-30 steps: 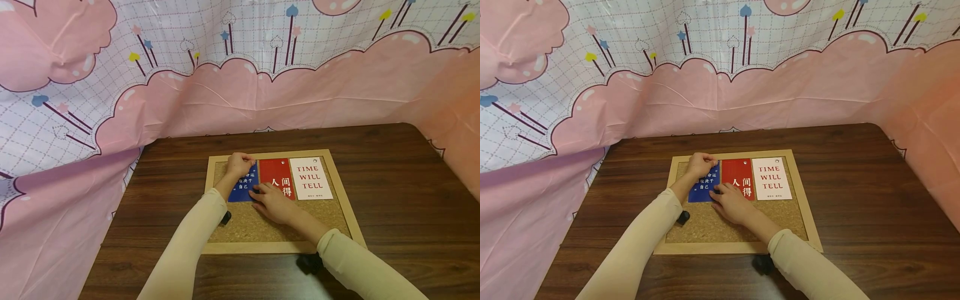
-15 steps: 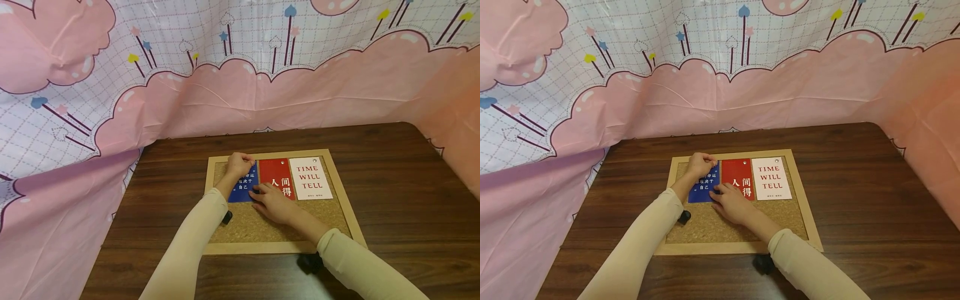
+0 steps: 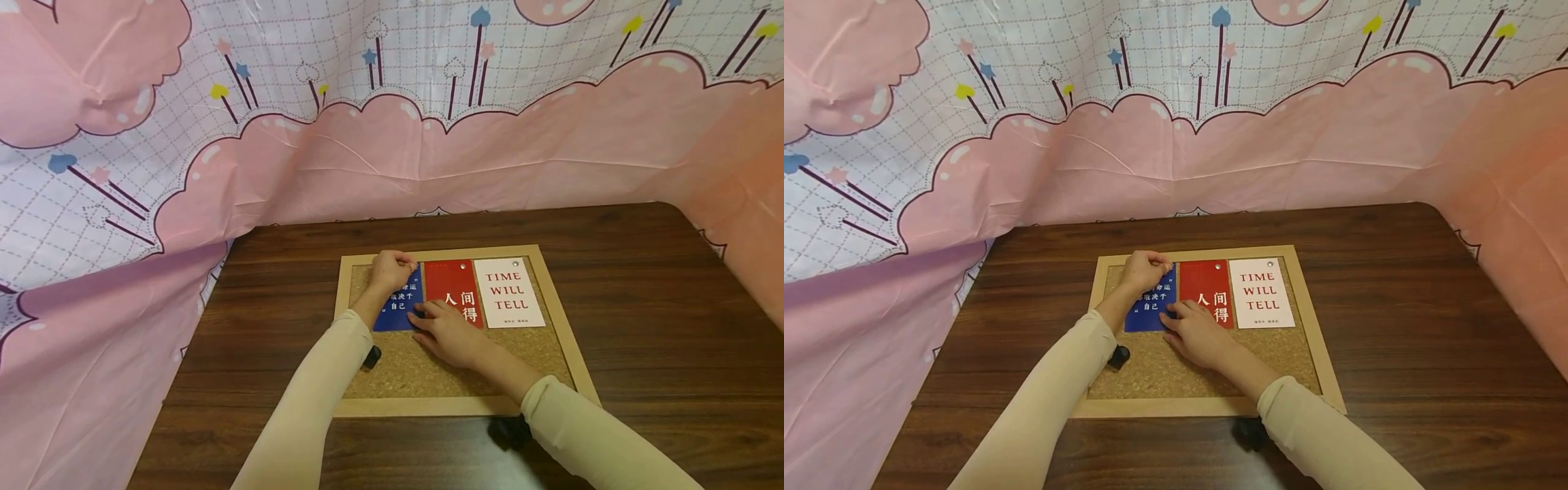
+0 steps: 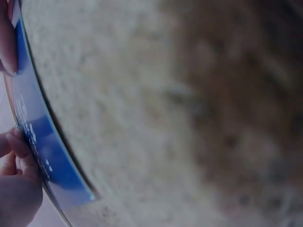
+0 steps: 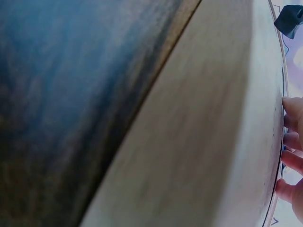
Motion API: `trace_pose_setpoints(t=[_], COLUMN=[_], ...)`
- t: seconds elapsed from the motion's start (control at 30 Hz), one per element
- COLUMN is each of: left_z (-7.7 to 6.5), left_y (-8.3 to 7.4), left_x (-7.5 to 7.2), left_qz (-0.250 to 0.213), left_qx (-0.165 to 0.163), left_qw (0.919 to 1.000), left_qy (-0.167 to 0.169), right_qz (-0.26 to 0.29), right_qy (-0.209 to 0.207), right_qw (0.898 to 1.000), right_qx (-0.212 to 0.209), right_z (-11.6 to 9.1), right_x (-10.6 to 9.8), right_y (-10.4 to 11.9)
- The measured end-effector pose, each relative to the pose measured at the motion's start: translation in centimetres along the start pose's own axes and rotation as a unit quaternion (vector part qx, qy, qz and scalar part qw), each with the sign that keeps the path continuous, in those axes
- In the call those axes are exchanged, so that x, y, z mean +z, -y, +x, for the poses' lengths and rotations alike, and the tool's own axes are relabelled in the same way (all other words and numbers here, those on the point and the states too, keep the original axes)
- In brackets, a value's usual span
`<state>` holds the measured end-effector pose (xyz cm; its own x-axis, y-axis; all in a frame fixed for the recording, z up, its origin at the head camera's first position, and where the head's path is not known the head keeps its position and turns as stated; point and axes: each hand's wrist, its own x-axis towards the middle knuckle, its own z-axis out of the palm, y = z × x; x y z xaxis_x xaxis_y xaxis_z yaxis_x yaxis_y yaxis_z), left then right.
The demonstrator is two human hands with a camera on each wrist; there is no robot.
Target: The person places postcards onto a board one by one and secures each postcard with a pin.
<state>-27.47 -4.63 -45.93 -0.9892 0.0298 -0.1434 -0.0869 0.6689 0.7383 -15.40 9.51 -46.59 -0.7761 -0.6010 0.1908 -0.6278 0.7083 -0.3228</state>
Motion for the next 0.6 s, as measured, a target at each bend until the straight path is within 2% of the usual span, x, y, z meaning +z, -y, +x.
trace_pose_setpoints(t=[0.6], left_z=[-0.05], left_y=[0.14], left_x=[-0.05], left_qz=[0.009], left_qx=[0.001], left_qw=[0.9999], left_qy=[-0.006], right_qz=[0.001], right_qy=[0.025], right_qw=[1.0], right_qx=[-0.001], right_z=[0.03], right_x=[-0.56], right_y=[0.19])
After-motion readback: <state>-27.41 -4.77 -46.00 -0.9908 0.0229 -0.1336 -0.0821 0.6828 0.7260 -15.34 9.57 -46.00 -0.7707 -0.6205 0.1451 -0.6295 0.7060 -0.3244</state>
